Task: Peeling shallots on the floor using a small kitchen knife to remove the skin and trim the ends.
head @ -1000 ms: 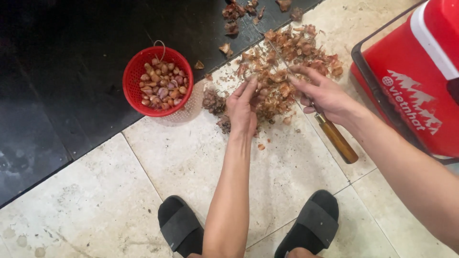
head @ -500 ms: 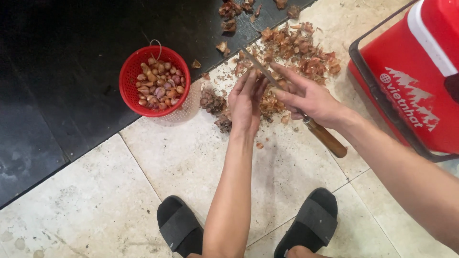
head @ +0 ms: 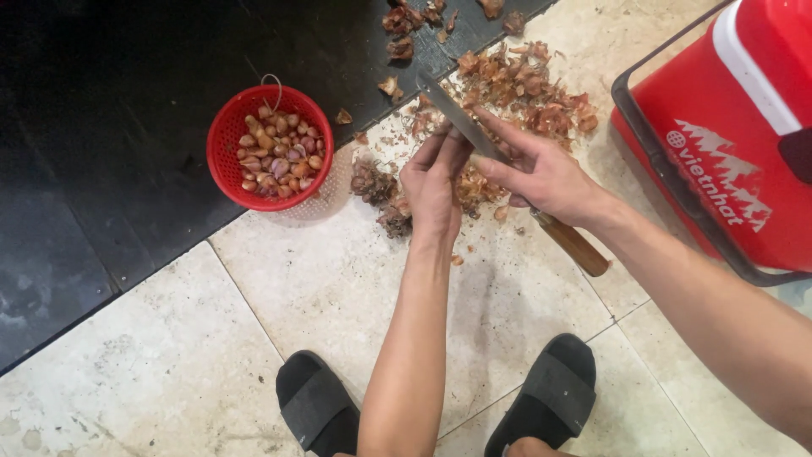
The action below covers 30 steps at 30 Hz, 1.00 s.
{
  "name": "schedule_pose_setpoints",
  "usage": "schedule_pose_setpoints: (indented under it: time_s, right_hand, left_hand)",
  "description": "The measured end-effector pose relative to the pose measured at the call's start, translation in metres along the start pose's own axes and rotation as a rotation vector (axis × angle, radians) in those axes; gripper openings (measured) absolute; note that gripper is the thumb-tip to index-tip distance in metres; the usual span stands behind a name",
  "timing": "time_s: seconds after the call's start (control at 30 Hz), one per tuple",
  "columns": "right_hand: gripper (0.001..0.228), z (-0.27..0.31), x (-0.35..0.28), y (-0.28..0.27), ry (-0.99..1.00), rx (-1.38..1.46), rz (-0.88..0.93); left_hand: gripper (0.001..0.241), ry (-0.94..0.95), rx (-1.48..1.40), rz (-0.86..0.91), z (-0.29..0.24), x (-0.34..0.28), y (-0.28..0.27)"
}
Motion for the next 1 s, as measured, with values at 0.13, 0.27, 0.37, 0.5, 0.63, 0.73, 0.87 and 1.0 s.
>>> schedule_pose_setpoints:
  time_s: [0.13,0.27,0.37,0.5,0.63,0.73,0.87,1.0]
  right_hand:
    - [0.08,0.002,0.0,-0.003,-0.017,-0.118,-0.037]
    - [0.081,0.002,0.002,-0.002,-0.034,-0.042,-0.021]
    - [0.082,0.001,0.002,-0.003,-0.049,-0.055,-0.016]
    - [0.08,0.007,0.002,-0.004,-0.078,-0.142,-0.048]
    - [0.077,0.005,0.002,-0.007,-0.083,-0.134,-0.059]
    - [0.077,0.0,0.002,-0.006,-0.082,-0.004,-0.024]
    - [0.075,0.004,0.0,-0.002,-0.107,0.083,-0.005]
    - [0.07,0.002,0.005,0.0,-0.12,0.166,-0.041]
  left_hand:
    - [0.032,0.032,0.013,0.004,-0.008,-0.005,0.009]
    - [0.034,0.066,0.056,-0.01,-0.017,-0.011,0.018]
    - [0.033,0.087,0.09,-0.012,-0.012,-0.006,0.01]
    - [0.031,0.108,0.126,-0.015,-0.012,-0.003,0.005]
    - [0.029,0.121,0.131,0.006,-0.015,-0.005,0.005]
    - [0.028,0.12,0.101,0.034,-0.021,-0.007,0.011]
    - [0.028,0.103,0.065,0.029,-0.023,-0.012,0.012]
    - [0.032,0.154,0.117,-0.028,-0.029,-0.017,0.016]
Point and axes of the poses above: each hand's wrist, its own x-axis towards the middle knuckle, its own y-axis out of the palm, z = x × y, the point moved 10 cm from there along x, towards the middle knuckle, and after that the axes turned 5 degrees about -z, right-handed, at the moved point
